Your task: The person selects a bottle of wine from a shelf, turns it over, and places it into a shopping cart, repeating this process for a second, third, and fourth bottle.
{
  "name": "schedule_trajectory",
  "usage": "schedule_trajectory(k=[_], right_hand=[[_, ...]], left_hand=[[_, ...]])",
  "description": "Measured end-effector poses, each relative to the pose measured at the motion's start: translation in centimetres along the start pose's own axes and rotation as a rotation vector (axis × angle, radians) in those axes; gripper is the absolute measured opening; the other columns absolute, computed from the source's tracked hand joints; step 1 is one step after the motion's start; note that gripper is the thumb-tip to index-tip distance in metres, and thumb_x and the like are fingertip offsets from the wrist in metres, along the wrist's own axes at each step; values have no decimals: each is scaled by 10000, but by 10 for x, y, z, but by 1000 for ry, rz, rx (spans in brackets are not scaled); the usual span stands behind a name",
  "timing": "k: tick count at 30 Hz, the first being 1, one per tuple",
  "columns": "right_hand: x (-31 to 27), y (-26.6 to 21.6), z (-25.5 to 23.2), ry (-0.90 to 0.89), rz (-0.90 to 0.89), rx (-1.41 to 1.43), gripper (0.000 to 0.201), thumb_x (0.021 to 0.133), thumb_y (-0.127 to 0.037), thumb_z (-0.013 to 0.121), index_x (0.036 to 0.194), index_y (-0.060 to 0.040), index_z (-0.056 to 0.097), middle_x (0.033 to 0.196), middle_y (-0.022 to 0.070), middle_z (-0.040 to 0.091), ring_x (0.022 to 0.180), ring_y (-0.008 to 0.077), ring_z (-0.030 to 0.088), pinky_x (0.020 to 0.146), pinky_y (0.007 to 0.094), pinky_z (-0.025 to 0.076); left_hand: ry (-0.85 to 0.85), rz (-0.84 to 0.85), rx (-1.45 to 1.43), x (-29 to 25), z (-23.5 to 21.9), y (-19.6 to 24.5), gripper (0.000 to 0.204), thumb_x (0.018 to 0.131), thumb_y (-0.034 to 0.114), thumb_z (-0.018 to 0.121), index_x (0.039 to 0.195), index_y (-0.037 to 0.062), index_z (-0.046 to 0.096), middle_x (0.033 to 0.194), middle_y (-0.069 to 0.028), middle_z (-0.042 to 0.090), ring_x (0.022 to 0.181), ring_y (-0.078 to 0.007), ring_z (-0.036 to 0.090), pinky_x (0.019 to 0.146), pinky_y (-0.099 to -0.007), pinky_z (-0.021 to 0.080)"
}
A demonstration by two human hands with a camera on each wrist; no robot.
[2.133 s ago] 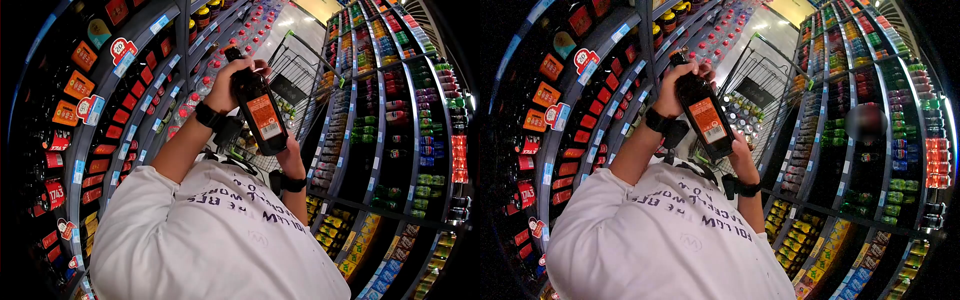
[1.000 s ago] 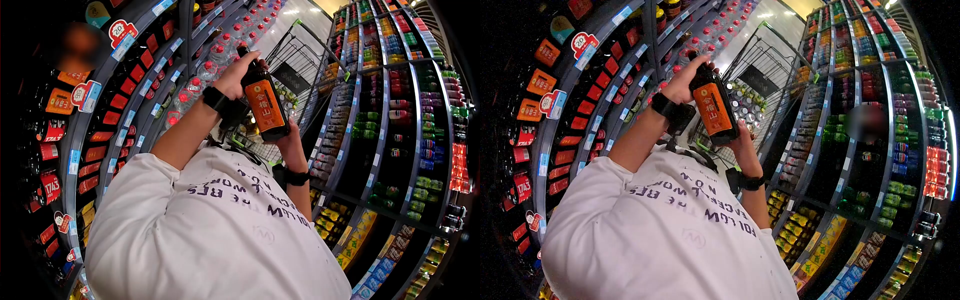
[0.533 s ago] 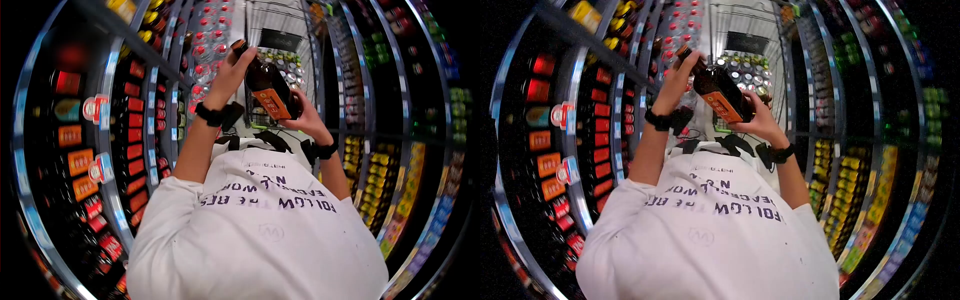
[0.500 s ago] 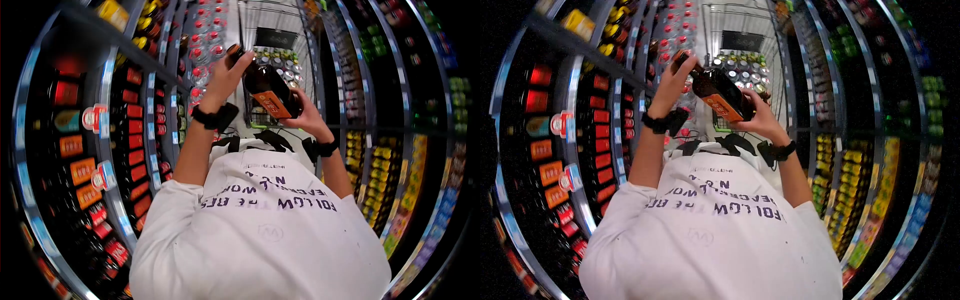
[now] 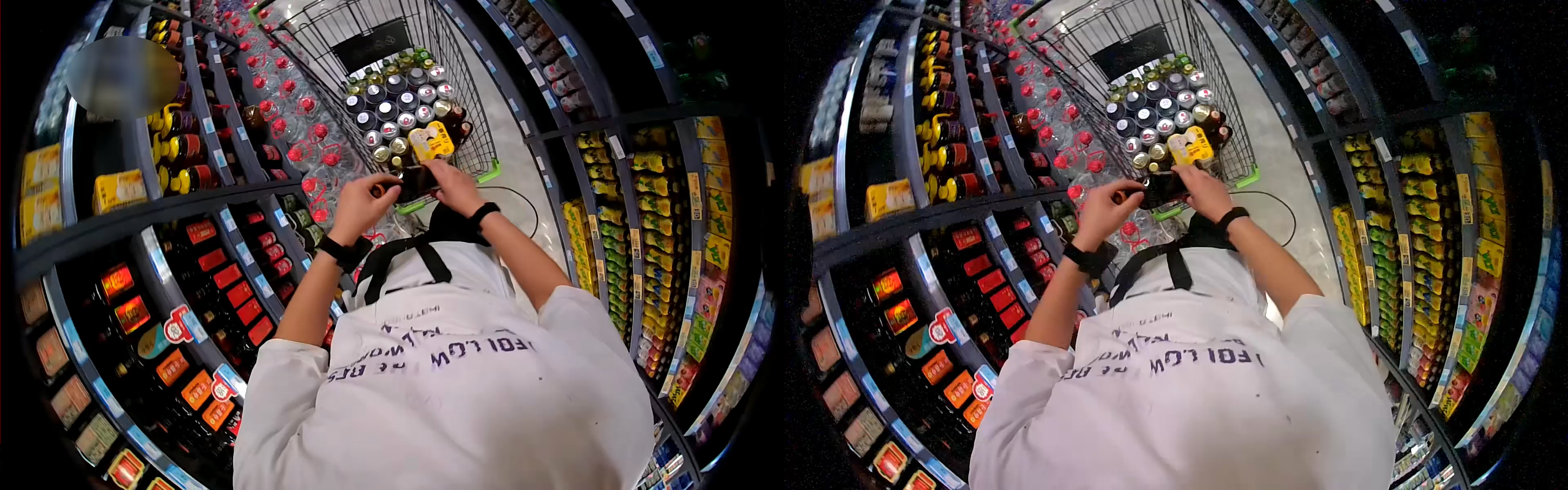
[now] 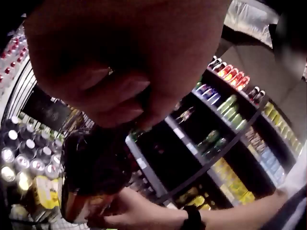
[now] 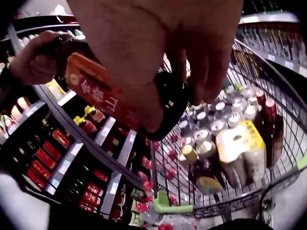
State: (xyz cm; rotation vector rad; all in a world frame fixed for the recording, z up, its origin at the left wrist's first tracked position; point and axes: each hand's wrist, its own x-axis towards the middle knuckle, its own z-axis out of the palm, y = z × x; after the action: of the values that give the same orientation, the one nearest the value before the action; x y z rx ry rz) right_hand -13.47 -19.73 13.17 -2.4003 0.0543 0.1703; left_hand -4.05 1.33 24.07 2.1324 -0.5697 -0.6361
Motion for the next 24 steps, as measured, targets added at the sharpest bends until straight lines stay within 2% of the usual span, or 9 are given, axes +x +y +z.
schedule_trajectory(k=[2,5,9,10,11,13,16,21,24], right_hand=[[3,16,31,28,86,4,651,737,-57,682,1336,-86,429,1273,118,512,1087,334,572,907,423,495],[10,37,69,-3,100,127,593,772,-154,685,1308,-55,453,1191,172,563,1089,367,563,904,443,482],[18,41,77,-265,284,293,463,849,-223,570,1273,-45,517,1058,198,656,962,383,619,824,488,500],[19,43,78,-251,239,339,438,859,-225,529,1260,-49,549,1036,195,666,947,388,624,822,489,500],[20,46,78,-276,213,349,437,860,-221,522,1264,-61,566,1060,188,667,958,381,624,838,487,496],[28,58,88,-421,247,424,453,860,-208,513,1288,-65,554,1135,178,648,1017,360,614,875,477,491],[37,71,101,-370,168,288,460,822,-210,531,1253,-53,566,1051,198,663,982,372,621,843,482,499],[55,90,112,-553,199,188,474,819,-191,502,1271,-59,563,1106,205,647,1033,370,605,895,479,482],[60,105,134,-643,229,260,477,890,-199,466,1346,-64,503,1196,193,620,1075,354,597,908,485,484]], left_hand=[[-29,-74,129,12,24,-7,234,821,281,694,996,130,728,764,-116,692,679,-238,676,619,-330,514],[-40,-123,224,25,62,-43,256,837,314,679,1018,139,725,770,-119,692,696,-266,674,622,-355,517],[-51,-268,347,46,97,-83,280,829,342,667,1030,155,722,781,-112,696,722,-296,672,631,-391,528],[-43,-278,408,49,105,-92,266,823,336,669,1020,166,724,780,-80,701,715,-291,670,626,-391,528],[-39,-270,436,53,111,-102,248,823,333,667,1001,171,728,771,-60,703,726,-285,671,626,-398,526],[-113,-375,458,63,115,-106,262,807,328,668,1035,207,709,814,-79,705,781,-301,675,669,-412,536],[-94,-445,611,74,128,-121,255,821,311,652,1051,215,702,844,-102,706,803,-318,676,686,-431,537],[-229,-427,688,98,151,-145,279,830,298,639,1094,232,700,909,-108,709,822,-322,676,694,-438,549],[-276,-481,728,108,162,-151,277,835,305,631,1093,232,699,919,-115,706,826,-323,676,699,-447,548]])
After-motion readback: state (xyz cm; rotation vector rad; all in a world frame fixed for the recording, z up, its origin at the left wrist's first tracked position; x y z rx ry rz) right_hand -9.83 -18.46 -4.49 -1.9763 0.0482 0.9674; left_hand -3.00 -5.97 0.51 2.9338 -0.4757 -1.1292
